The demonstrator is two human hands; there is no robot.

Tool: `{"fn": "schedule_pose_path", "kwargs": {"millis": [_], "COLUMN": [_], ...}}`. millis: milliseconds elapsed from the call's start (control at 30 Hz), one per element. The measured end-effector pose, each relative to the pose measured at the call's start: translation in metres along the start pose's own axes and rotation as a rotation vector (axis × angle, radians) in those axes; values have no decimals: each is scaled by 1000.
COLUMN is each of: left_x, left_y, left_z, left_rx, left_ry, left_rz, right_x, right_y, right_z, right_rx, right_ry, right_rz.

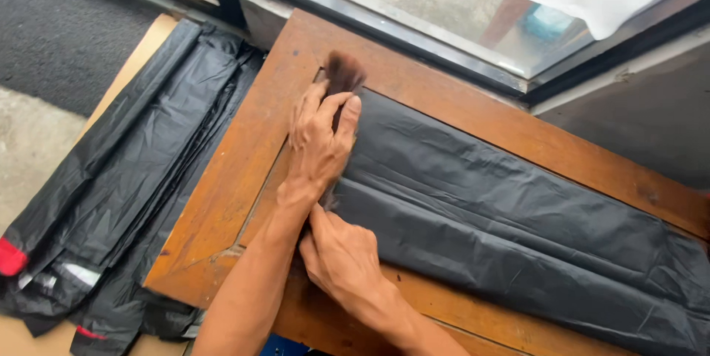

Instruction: The person uses a feather duster to clean a black fabric item laid out on a wooden table. They brush the surface repeatedly, then fold the fabric into a compact roll and continue dusting the folded bundle.

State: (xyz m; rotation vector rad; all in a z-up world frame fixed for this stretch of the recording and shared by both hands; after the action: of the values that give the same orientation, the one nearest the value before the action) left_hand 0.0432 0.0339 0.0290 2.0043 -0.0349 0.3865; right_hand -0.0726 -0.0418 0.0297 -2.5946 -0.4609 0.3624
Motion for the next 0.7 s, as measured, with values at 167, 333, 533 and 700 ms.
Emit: {"fn": "schedule_pose_path", "kwargs": {"millis": [167,333,533,700], "left_x": [-16,-35,-38,-25], "left_y": [24,34,23,14], "left_z": [12,43,53,41], "left_rx": [314,205,368,481], "left_ry": [167,-129,-350,-355], "left_rz": [353,561,649,710], "right_x": [-56,-113,-95,-63], "right_y": [53,119,104,71], "right_z": [-23,-41,-3,-16], "right_rx": [-117,-206,-262,-250], "right_ry": [224,166,263,310], "right_rz": [152,876,386,145]}}
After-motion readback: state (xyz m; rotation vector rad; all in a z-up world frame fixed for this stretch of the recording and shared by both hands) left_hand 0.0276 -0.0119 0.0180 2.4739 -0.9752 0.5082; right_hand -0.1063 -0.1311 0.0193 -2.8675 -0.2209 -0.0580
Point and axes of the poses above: each hand's wrist, its own x-axis towards the middle knuckle, its own z-axis out of the palm, y = z × x, the point moved 3 cm from there along x, towards the middle knuckle, and after that the axes turned 4 degrees about -x, right-handed, at the moved point
